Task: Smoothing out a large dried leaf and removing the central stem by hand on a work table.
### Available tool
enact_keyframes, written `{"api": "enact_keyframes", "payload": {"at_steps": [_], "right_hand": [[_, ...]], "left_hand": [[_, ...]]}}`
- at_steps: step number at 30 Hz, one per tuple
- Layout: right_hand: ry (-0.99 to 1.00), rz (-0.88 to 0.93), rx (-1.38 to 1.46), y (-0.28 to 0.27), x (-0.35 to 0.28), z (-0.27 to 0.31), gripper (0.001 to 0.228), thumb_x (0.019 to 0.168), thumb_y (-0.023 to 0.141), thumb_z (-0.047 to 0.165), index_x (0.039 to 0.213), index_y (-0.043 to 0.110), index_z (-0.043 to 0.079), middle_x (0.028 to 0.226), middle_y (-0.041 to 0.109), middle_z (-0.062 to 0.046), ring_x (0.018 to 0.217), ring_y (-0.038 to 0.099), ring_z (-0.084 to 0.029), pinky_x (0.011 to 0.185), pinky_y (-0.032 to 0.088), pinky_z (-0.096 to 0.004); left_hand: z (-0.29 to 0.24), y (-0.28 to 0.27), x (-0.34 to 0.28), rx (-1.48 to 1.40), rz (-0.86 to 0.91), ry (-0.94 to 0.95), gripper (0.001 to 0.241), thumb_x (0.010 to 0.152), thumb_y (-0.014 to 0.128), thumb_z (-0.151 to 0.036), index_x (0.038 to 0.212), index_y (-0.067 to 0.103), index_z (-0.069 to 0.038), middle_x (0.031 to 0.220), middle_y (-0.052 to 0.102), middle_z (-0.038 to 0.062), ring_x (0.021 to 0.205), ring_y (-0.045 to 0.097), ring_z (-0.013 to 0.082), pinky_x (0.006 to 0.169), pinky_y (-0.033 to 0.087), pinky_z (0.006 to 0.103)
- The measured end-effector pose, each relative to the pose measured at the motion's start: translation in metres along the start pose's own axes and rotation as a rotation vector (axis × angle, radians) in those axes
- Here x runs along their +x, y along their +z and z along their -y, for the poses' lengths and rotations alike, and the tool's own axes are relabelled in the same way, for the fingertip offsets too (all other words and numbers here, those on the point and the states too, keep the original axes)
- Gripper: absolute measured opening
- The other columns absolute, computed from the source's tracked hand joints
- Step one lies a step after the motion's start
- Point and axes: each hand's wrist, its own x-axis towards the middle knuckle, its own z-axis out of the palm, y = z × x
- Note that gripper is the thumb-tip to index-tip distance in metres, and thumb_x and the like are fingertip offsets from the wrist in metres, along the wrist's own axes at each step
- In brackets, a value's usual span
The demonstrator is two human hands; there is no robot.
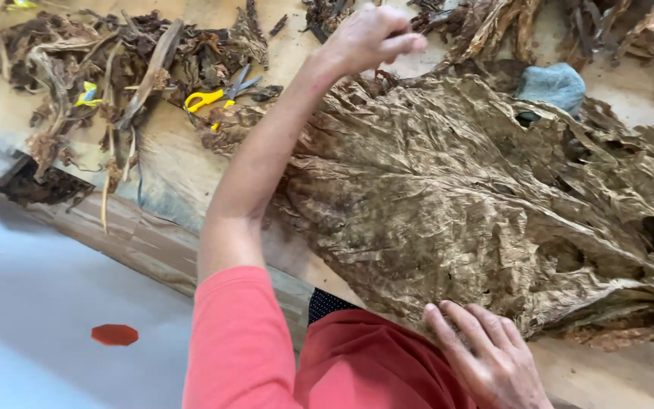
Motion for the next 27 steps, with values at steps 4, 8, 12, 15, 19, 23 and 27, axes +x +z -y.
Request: {"api": "enact_keyframes", "payload": {"at_steps": [4,8,12,15,19,23,27], "right_hand": [[-0.036,0.004,-0.075,0.010,-0.007,-0.009,0.043,0.102,0.040,0.021,0.138,0.062,0.016,0.142,0.062,-0.010,0.132,0.058,-0.033,0.102,0.048,-0.047],[-0.094,-0.061,0.069,-0.016,0.022,-0.005,0.034,0.105,0.045,0.007,0.132,0.066,0.008,0.147,0.059,-0.015,0.143,0.050,-0.039,0.121,0.040,-0.053],[-0.118,-0.071,0.127,-0.018,0.023,-0.010,0.034,0.107,0.041,0.011,0.132,0.064,0.008,0.148,0.058,-0.014,0.145,0.047,-0.038,0.125,0.032,-0.056],[-0.136,-0.050,0.148,-0.014,0.021,-0.016,0.033,0.107,0.043,0.012,0.132,0.064,0.011,0.147,0.059,-0.011,0.145,0.047,-0.036,0.126,0.030,-0.057],[-0.126,-0.036,0.339,-0.023,0.022,-0.017,0.035,0.105,0.042,0.009,0.131,0.065,0.008,0.143,0.062,-0.014,0.137,0.059,-0.030,0.120,0.045,-0.047],[-0.092,0.021,0.348,-0.025,0.009,-0.016,0.039,0.107,0.036,0.013,0.137,0.061,0.007,0.146,0.061,-0.013,0.138,0.058,-0.028,0.119,0.046,-0.044],[-0.071,0.052,0.309,-0.022,-0.001,-0.013,0.047,0.110,0.029,0.027,0.142,0.057,0.009,0.149,0.058,-0.011,0.140,0.057,-0.026,0.119,0.044,-0.041]], "left_hand": [[-0.012,-0.016,-0.050,0.000,0.259,-0.218,0.050,0.114,0.068,-0.034,0.070,0.050,-0.019,0.060,0.049,-0.007,0.045,0.030,0.0045,0.044,0.024,0.0175],[-0.005,0.027,-0.065,0.097,0.210,-0.142,0.042,0.105,0.068,-0.049,0.079,0.056,-0.019,0.074,0.053,-0.004,0.062,0.045,0.0082,0.058,0.042,0.0190],[-0.018,0.041,-0.064,0.129,0.076,-0.223,0.033,0.092,0.080,-0.044,0.089,0.060,-0.018,0.091,0.064,0.001,0.087,0.057,0.0168,0.078,0.050,0.0301],[-0.018,0.039,-0.053,0.015,-0.090,-0.158,0.024,0.098,0.075,-0.028,0.092,0.058,-0.012,0.078,0.065,0.002,0.066,0.058,0.0134,0.059,0.052,0.0247],[-0.016,0.037,-0.037,0.065,-0.183,-0.035,0.026,0.107,0.058,-0.033,0.099,0.047,-0.011,0.064,0.058,0.000,0.045,0.057,0.0147,0.040,0.055,0.0324],[-0.009,0.033,-0.026,0.281,-0.152,0.041,0.033,0.107,0.068,-0.031,0.102,0.042,-0.013,0.062,0.060,0.005,0.049,0.063,0.0358,0.045,0.050,0.0508],[0.006,0.042,-0.017,0.344,-0.095,0.105,0.035,0.107,0.069,-0.037,0.104,0.044,-0.012,0.065,0.063,-0.001,0.049,0.066,0.0236,0.045,0.058,0.0464]]}}
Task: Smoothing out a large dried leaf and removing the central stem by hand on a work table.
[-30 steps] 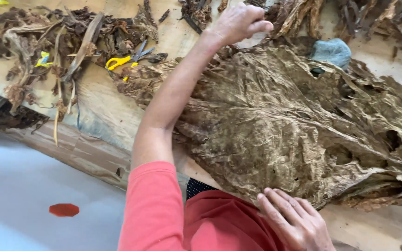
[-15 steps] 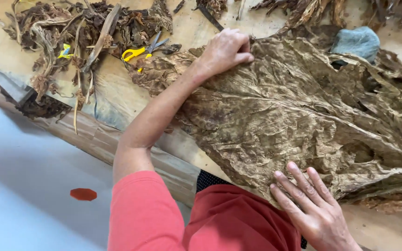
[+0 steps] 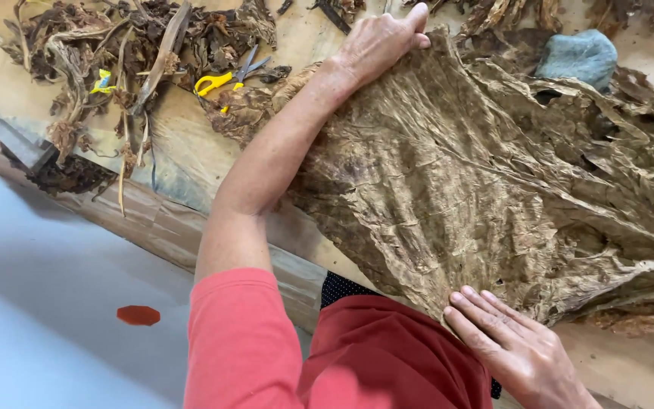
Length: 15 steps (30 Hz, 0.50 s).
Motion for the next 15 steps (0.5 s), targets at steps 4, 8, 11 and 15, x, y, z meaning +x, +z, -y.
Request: {"api": "enact_keyframes", "payload": {"at_steps": [4,8,11,15], "right_hand": [[0.030,0.038,0.026,0.003,-0.005,0.006,0.078,0.104,0.018,0.060,0.149,0.048,0.005,0.154,0.053,-0.016,0.144,0.053,-0.029,0.121,0.042,-0.042],[0.097,0.012,0.161,-0.006,0.001,0.007,0.103,0.095,0.015,0.080,0.145,0.051,-0.002,0.146,0.060,-0.021,0.139,0.058,-0.034,0.116,0.046,-0.043],[0.161,-0.042,0.224,-0.003,0.002,0.007,0.106,0.090,0.021,0.083,0.145,0.051,-0.002,0.145,0.062,-0.019,0.136,0.062,-0.032,0.110,0.050,-0.040],[0.148,-0.215,0.088,0.004,0.007,0.006,0.039,0.094,0.062,0.006,0.133,0.063,0.001,0.132,0.071,-0.013,0.119,0.072,-0.022,0.105,0.057,-0.035]], "left_hand": [[0.007,0.009,0.007,0.023,0.135,-0.044,0.038,0.107,0.067,-0.045,0.106,0.051,-0.010,0.072,0.071,0.007,0.059,0.071,0.0294,0.056,0.058,0.0493],[0.013,0.011,0.005,0.182,0.278,-0.141,0.058,0.105,0.060,-0.065,0.098,0.063,-0.008,0.079,0.062,0.004,0.066,0.065,0.0208,0.064,0.059,0.0436],[-0.003,-0.052,-0.010,0.014,0.549,-0.516,0.072,0.099,0.045,-0.082,0.087,0.058,-0.012,0.084,0.060,0.002,0.077,0.065,0.0185,0.081,0.060,0.0378],[0.003,-0.117,-0.049,-0.298,0.679,-0.510,0.067,0.087,0.037,-0.086,0.066,0.032,-0.023,0.064,0.040,-0.009,0.053,0.032,0.0081,0.051,0.025,0.0288]]}}
